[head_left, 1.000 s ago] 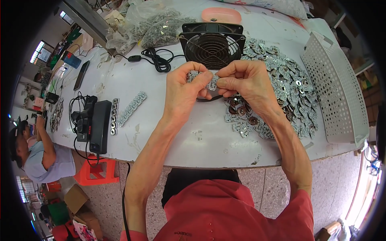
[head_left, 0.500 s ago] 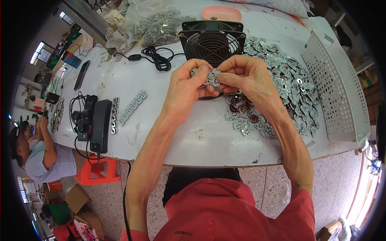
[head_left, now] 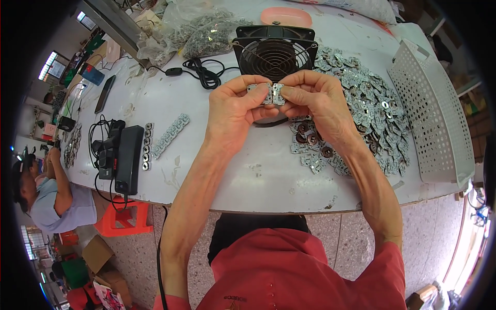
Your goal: The person assembles small electronic components onto a circuit board strip by hand.
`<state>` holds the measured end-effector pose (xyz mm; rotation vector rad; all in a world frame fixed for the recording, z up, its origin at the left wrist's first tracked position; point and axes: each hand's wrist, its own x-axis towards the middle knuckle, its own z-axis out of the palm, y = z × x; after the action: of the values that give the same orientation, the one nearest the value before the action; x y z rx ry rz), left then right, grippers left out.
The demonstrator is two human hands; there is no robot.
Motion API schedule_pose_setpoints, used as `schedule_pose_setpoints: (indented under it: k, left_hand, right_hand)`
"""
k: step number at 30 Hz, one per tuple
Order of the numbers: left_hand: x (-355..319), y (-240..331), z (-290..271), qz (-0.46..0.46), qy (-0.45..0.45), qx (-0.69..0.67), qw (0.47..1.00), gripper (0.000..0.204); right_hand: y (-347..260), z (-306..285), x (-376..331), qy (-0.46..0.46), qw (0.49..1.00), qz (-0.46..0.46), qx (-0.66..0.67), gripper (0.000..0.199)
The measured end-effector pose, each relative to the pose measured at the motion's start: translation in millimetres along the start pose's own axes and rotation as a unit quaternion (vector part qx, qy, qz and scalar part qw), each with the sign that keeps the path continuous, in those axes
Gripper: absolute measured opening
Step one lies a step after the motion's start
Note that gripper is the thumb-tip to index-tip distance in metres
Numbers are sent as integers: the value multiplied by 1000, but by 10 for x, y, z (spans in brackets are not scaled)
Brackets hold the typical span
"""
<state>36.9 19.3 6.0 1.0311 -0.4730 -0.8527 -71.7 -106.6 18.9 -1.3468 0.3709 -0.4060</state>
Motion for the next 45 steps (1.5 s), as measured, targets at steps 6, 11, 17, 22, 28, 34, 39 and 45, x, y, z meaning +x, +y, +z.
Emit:
schedule_pose_setpoints:
  k: [6,11,17,22,28,34,39,45]
  left_hand:
    - [12,-33,14,100,1,150,984,11]
    - [24,-90,51,170,10,225,959,12]
    - [54,-186,40,240,25,290,926,10]
    - [92,-219,-13,249,27,306,919,9]
    - [110,-227,-12,242,26,284,928,9]
    - [117,-228,3,223,30,258,939,8]
    - [133,-226,-23,199,34,245,948,8]
    - [119,-211,-27,192,41,240,951,8]
  right_hand:
    - [-2,-30,4,27,998,17,-55,17]
    - [0,-54,20,29,998,29,-51,17]
    - [31,-69,57,20,998,32,-56,16]
    - [58,-53,86,23,997,35,-64,15]
    - [74,-48,87,26,998,25,-52,13]
    - [88,-62,88,23,999,13,-44,14]
    - [131,-55,117,27,999,19,-31,16]
    - [122,-29,105,18,998,22,-53,14]
